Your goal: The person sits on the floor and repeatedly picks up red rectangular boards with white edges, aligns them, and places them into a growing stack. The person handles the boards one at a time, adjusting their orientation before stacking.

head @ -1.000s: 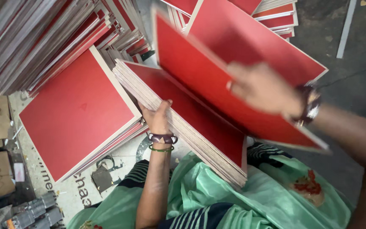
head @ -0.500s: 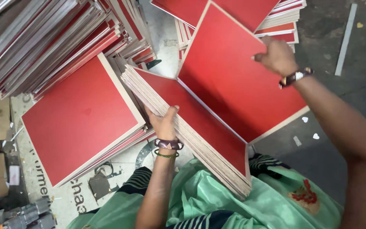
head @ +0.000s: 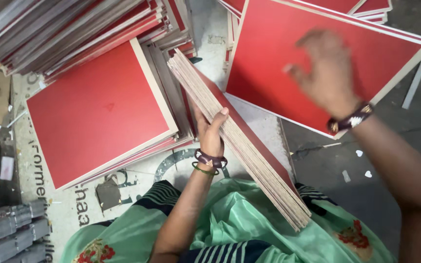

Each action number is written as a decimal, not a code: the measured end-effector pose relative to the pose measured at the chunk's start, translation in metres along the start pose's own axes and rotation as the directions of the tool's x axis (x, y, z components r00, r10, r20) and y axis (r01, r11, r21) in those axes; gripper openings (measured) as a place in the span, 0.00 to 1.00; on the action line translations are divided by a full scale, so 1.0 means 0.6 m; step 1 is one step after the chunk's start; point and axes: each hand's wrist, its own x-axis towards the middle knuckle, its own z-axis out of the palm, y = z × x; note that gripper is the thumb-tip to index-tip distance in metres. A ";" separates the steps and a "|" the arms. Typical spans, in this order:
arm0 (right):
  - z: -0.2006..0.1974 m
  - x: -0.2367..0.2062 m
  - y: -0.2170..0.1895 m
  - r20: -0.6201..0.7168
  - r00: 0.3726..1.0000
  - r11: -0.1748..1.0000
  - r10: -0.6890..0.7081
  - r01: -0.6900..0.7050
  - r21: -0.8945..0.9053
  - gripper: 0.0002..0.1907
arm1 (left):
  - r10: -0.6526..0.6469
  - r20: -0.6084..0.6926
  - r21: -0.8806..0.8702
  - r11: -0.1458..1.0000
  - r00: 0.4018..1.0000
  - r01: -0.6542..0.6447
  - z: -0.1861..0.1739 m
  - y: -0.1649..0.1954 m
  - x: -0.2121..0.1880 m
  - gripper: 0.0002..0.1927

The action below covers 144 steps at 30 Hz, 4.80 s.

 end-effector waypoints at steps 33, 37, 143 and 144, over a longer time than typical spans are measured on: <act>-0.016 -0.046 0.005 0.484 0.846 0.965 0.223 -0.262 0.012 0.25 | 0.001 0.023 -0.074 0.997 1.000 0.001 -0.030 -0.032 0.006 0.53; -0.073 -0.024 0.022 0.237 0.961 0.957 0.145 -0.075 -0.279 0.20 | 0.031 0.031 -0.087 0.996 0.999 -0.029 -0.028 -0.032 0.004 0.53; 0.048 -0.046 0.084 0.292 0.939 0.980 0.182 -0.149 -0.132 0.19 | 0.071 0.088 -0.070 0.995 0.994 -0.065 -0.020 -0.026 0.002 0.56; 0.050 -0.041 0.088 0.266 0.951 0.986 0.158 -0.137 -0.094 0.17 | 0.058 0.082 -0.083 0.995 0.995 -0.051 -0.019 -0.025 0.001 0.57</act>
